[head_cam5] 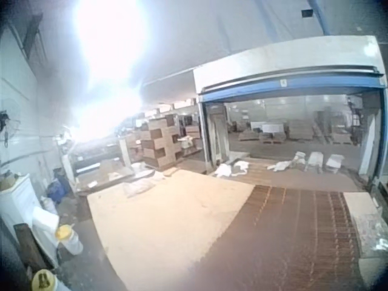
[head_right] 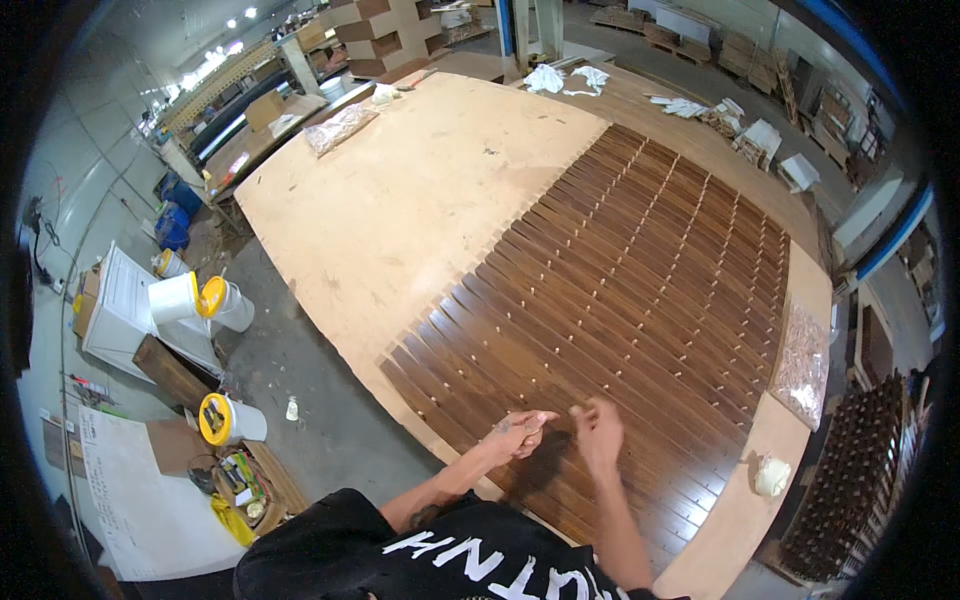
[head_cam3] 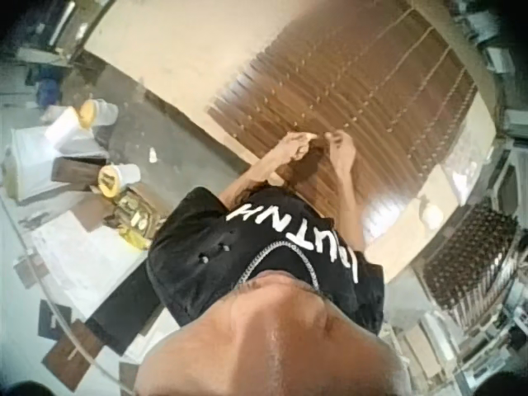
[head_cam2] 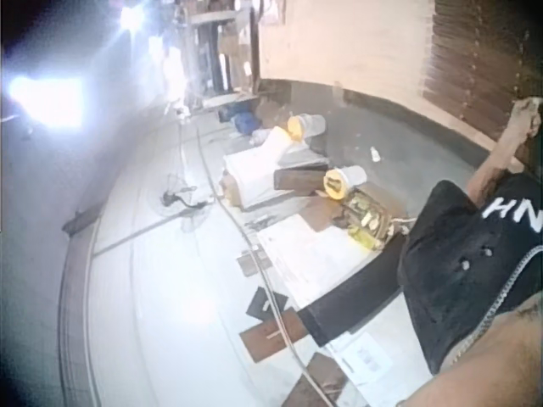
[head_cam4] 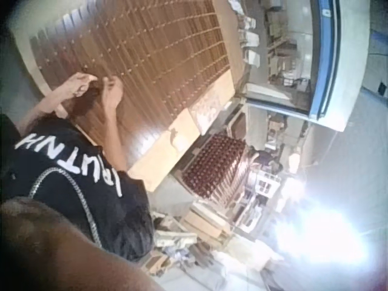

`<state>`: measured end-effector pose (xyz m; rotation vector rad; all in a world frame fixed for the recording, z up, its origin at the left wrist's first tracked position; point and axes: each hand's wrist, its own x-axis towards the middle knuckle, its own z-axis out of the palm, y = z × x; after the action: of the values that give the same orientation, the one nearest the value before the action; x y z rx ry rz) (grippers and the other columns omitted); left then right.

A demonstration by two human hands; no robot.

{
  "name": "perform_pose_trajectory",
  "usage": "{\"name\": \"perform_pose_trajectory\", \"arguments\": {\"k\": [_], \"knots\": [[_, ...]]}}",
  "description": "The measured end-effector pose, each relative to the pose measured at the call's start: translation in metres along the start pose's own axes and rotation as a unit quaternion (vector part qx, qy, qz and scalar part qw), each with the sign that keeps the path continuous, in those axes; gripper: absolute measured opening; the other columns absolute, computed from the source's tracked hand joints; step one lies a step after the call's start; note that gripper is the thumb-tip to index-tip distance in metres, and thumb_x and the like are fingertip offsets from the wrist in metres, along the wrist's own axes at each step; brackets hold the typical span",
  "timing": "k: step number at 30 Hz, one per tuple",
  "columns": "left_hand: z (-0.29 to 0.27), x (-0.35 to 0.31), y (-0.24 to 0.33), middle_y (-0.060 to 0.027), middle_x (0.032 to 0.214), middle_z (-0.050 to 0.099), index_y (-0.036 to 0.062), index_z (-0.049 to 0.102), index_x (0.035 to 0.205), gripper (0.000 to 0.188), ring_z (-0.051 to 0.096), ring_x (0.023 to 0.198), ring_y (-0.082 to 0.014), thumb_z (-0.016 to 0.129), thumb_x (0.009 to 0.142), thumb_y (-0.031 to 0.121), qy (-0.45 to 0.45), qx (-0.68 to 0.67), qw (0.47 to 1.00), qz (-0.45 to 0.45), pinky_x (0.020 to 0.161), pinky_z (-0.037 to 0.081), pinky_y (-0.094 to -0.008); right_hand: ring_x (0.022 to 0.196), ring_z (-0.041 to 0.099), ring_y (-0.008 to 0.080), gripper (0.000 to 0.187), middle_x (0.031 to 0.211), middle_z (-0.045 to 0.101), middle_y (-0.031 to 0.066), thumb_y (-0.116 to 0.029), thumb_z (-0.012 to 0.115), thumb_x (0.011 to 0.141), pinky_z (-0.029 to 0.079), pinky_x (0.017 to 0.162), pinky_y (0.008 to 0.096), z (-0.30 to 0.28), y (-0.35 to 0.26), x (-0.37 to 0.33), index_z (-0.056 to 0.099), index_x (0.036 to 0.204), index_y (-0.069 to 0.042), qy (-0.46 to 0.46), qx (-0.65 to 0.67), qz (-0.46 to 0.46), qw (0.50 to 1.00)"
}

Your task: Inserting small wooden pegs into pre-drilled holes in wooden slats for furniture manufacturing.

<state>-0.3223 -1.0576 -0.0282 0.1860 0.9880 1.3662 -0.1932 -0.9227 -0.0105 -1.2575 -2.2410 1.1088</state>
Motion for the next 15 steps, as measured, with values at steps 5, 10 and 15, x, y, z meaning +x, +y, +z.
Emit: {"name": "perform_pose_trajectory", "arguments": {"k": [5,10,15], "knots": [[0.018,-0.004,-0.011,0.0058,0.064,0.044,0.0049,0.061,0.116,0.039,0.036,0.054,-0.0036,0.048,0.1,0.038,0.044,0.119,0.992,0.027,0.046,0.028,-0.0203,0.077,0.063,0.0131,0.021,0.091,0.069,0.0055,-0.016,0.071,0.085,0.051,0.069,0.0268,0.025,0.005,-0.051,0.07,0.1,0.0,-0.096,0.165,-0.014,0.981],[-0.002,0.019,-0.05,0.0,0.078,0.059,0.0014,0.062,0.113,0.039,0.048,0.063,-0.0058,0.046,0.101,0.035,0.11,0.278,0.929,0.219,0.054,0.039,-0.0226,0.081,0.067,0.02,0.016,0.088,0.069,0.0113,-0.012,0.07,0.08,0.051,0.073,0.0324,0.022,0.003,-0.056,0.07,0.093,-0.002,-0.072,0.151,0.007,0.986],[0.004,0.012,-0.05,-0.0039,0.072,0.058,-0.0025,0.06,0.111,0.043,0.048,0.057,-0.0086,0.042,0.103,0.036,0.159,0.369,0.896,0.19,0.051,0.04,-0.0255,0.077,0.064,0.0141,0.019,0.091,0.069,0.0086,-0.011,0.069,0.085,0.052,0.072,0.0286,0.021,0.01,-0.058,0.067,0.1,0.0,-0.14,0.129,0.034,0.981]]}}
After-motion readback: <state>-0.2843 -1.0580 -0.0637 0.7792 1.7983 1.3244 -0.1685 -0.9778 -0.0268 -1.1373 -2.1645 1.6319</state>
